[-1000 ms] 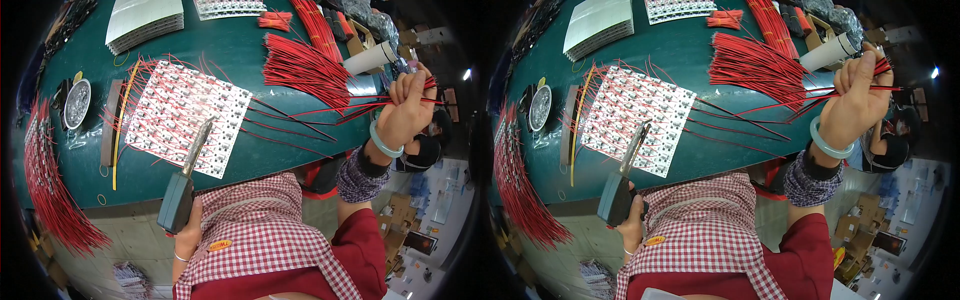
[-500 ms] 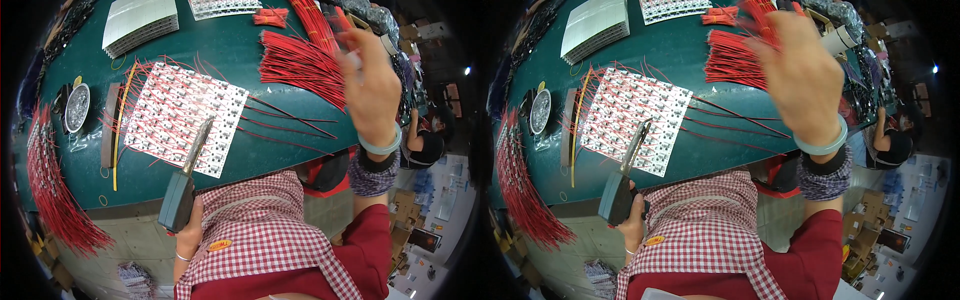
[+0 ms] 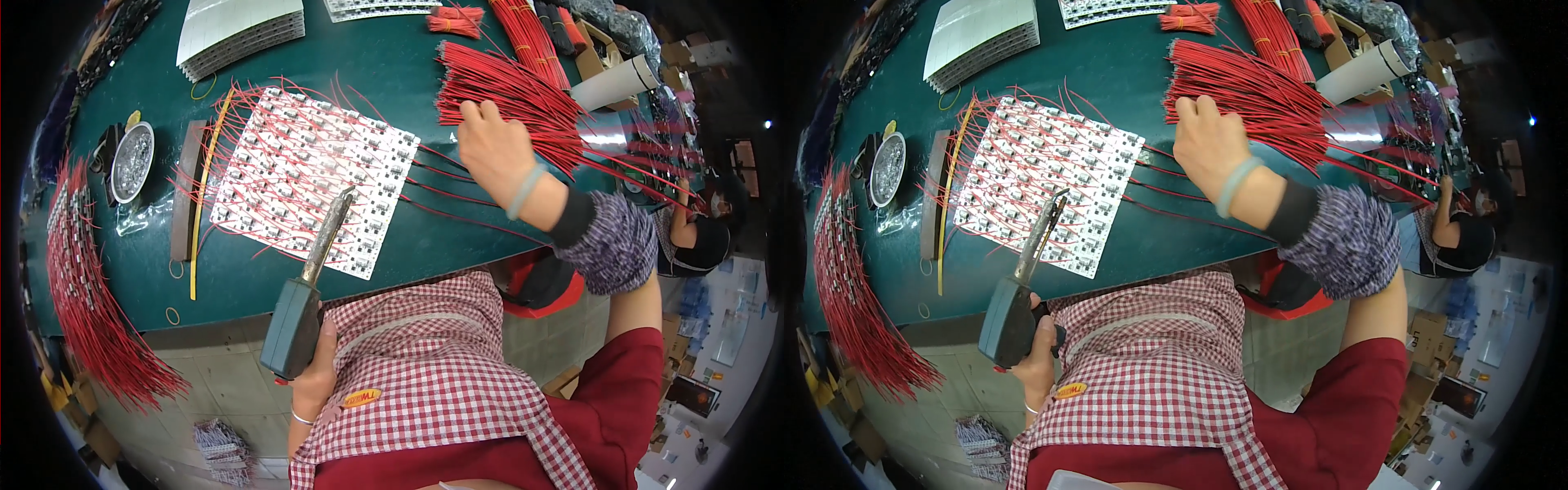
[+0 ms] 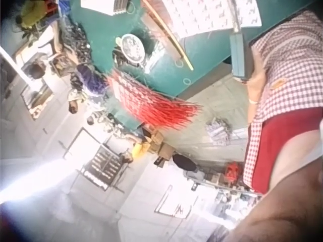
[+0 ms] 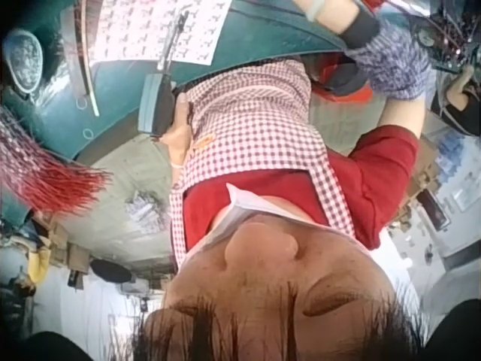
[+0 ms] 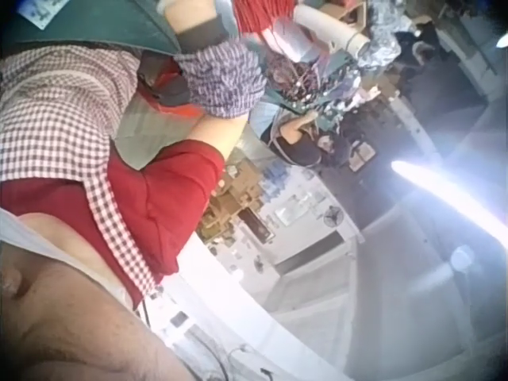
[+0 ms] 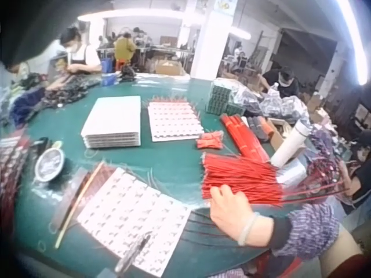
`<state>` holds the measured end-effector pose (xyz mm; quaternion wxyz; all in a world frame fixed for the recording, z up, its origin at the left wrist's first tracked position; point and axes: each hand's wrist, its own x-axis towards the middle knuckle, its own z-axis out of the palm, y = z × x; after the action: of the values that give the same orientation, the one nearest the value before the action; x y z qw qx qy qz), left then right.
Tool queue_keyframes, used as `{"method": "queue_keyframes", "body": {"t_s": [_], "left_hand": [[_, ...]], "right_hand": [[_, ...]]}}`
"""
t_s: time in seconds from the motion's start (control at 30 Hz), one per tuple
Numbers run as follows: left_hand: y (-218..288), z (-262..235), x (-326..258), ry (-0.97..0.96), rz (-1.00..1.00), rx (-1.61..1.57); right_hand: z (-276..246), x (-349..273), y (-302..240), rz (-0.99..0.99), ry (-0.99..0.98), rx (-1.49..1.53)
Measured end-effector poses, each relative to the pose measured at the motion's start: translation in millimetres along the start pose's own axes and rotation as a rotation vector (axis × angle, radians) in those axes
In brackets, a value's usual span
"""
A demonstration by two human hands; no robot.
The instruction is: The person arranges red wires next to a circuit board, solders the wires onto the board using a soldering tool, and aligns them using a stick.
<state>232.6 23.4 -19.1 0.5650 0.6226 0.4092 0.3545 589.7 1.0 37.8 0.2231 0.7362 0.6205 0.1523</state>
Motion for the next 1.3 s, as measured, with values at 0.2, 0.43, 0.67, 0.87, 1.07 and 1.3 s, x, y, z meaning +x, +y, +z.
{"method": "queue_keyframes", "body": {"t_s": [0.2, 0.43, 0.67, 0.87, 1.07, 1.3], "left_hand": [[4, 0, 3, -0.046, -0.206, -0.195], [7, -2, 2, -0.083, -0.108, -0.066], [10, -1, -2, -0.098, -0.182, 0.040], [23, -3, 1, -0.172, -0.148, 0.127], [23, -6, 0, -0.202, -0.244, 0.134], [18, -11, -2, -0.231, -0.201, 0.230]], "right_hand": [[-22, -51, -55, 0.008, 0.252, 0.704], [6, -56, -108, 0.214, 0.469, 1.091], [6, -49, -110, 0.193, 0.568, 1.045], [9, -52, -112, 0.142, 0.552, 1.022], [14, -52, -113, 0.137, 0.581, 1.083], [10, -52, -110, 0.177, 0.511, 1.030]]}}
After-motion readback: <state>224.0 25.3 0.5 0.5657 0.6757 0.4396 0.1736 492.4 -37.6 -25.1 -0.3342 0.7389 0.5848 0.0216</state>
